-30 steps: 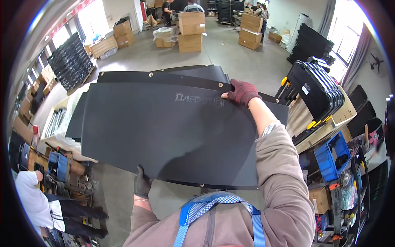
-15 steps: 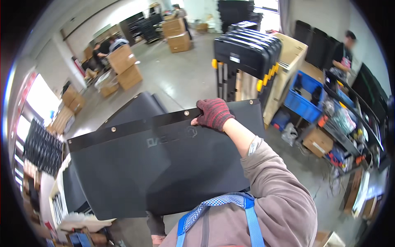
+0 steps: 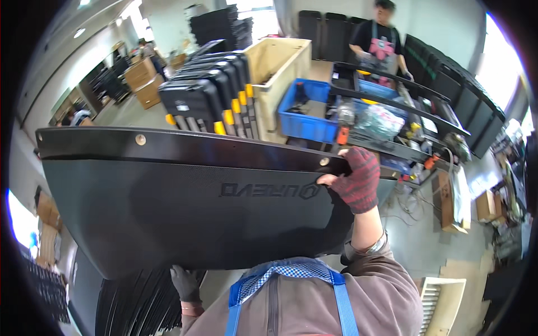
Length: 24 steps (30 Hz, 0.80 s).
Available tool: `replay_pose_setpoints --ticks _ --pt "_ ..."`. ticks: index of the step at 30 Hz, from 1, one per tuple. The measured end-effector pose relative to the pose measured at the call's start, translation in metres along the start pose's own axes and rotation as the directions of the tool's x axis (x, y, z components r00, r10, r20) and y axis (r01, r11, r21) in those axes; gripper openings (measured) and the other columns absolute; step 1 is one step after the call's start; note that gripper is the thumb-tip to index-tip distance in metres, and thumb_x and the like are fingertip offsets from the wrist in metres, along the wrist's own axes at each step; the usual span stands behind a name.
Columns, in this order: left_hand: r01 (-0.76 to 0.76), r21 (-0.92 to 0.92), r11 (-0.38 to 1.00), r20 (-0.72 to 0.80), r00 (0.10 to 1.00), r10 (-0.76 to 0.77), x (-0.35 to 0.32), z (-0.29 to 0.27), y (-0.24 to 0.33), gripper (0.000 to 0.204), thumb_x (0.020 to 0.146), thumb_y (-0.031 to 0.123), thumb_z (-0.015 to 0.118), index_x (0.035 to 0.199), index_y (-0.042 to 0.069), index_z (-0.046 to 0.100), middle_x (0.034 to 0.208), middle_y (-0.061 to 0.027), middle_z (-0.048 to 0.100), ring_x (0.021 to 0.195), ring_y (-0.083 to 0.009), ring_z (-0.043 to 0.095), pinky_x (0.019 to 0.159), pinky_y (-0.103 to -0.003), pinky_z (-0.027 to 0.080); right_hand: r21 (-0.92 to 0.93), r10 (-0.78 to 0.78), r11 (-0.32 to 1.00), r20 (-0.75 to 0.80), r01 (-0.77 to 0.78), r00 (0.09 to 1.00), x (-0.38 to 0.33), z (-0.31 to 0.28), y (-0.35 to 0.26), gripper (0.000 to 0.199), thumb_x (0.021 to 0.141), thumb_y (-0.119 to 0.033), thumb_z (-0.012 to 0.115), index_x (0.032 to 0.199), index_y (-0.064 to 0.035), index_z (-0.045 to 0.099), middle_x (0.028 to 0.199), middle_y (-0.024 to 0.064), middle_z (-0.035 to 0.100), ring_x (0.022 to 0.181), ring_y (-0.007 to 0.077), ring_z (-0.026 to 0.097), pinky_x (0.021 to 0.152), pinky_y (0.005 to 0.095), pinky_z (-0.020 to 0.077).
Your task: Assembling treadmill components using power tools and calibration equipment.
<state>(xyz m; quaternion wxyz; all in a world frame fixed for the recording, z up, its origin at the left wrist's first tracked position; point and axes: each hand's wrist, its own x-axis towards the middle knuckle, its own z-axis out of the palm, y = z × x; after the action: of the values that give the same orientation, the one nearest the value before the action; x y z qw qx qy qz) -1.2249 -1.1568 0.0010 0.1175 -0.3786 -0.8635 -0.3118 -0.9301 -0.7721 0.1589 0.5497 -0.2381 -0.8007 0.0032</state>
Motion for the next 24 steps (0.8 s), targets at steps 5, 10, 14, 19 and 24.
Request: replay_pose_setpoints --ticks 5,10,14,19,24 --pt "-0.262 0.061 0.963 0.078 0.963 0.258 0.044 0.094 0.092 0.047 0.087 0.029 0.062 0.115 -0.004 0.044 0.104 -0.0204 0.053 0.092 -0.0347 0.055 0.078 -0.039 0.047 -0.281 0.051 0.955 -0.150 -0.092 0.987 -0.029 -0.121 0.087 0.073 0.042 -0.057 0.081 0.086 -0.0047 0.056 0.079 0.0085 0.057 0.071 0.0277 0.056 0.065 0.0358 0.0448" --pt "0.523 -0.847 0.095 0.514 0.851 -0.105 0.094 0.188 0.192 0.044 0.093 0.043 0.050 0.113 0.004 0.047 0.100 -0.0095 0.055 0.087 -0.0216 0.058 0.074 -0.035 0.050 -0.439 0.158 0.864 -0.228 -0.247 0.961 -0.063 -0.197 0.145 0.075 0.043 -0.058 0.081 0.089 -0.0041 0.056 0.083 0.0071 0.057 0.074 0.0249 0.056 0.068 0.0347 0.0443" --pt "0.611 -0.780 0.134 0.616 0.787 -0.003 0.134 0.254 0.269 0.038 0.096 0.046 0.042 0.105 0.010 0.049 0.093 -0.0023 0.055 0.081 -0.0130 0.057 0.070 -0.033 0.052 -0.514 0.253 0.769 -0.300 -0.379 0.920 -0.087 -0.238 0.176 0.072 0.046 -0.056 0.082 0.087 -0.0035 0.056 0.079 0.0061 0.054 0.072 0.0231 0.055 0.067 0.0339 0.0440" --pt "0.607 -0.764 0.222 0.646 0.717 0.262 0.179 0.356 0.349 0.033 0.096 0.043 0.043 0.100 0.011 0.049 0.088 -0.0024 0.056 0.079 -0.0127 0.058 0.070 -0.034 0.053 -0.500 0.257 0.733 -0.425 -0.462 0.868 -0.102 -0.259 0.235 0.064 0.052 -0.050 0.084 0.086 -0.0029 0.057 0.076 0.0045 0.052 0.068 0.0199 0.053 0.063 0.0311 0.0425" --pt "0.624 -0.748 0.227 0.656 0.639 0.403 0.228 0.446 0.462 0.027 0.098 0.037 0.041 0.099 0.011 0.049 0.083 -0.0020 0.053 0.075 -0.0110 0.055 0.071 -0.033 0.053 -0.571 0.184 0.690 -0.455 -0.444 0.871 -0.067 -0.276 0.299 0.058 0.059 -0.045 0.083 0.089 -0.0019 0.058 0.073 0.0036 0.051 0.066 0.0174 0.052 0.061 0.0288 0.0415"
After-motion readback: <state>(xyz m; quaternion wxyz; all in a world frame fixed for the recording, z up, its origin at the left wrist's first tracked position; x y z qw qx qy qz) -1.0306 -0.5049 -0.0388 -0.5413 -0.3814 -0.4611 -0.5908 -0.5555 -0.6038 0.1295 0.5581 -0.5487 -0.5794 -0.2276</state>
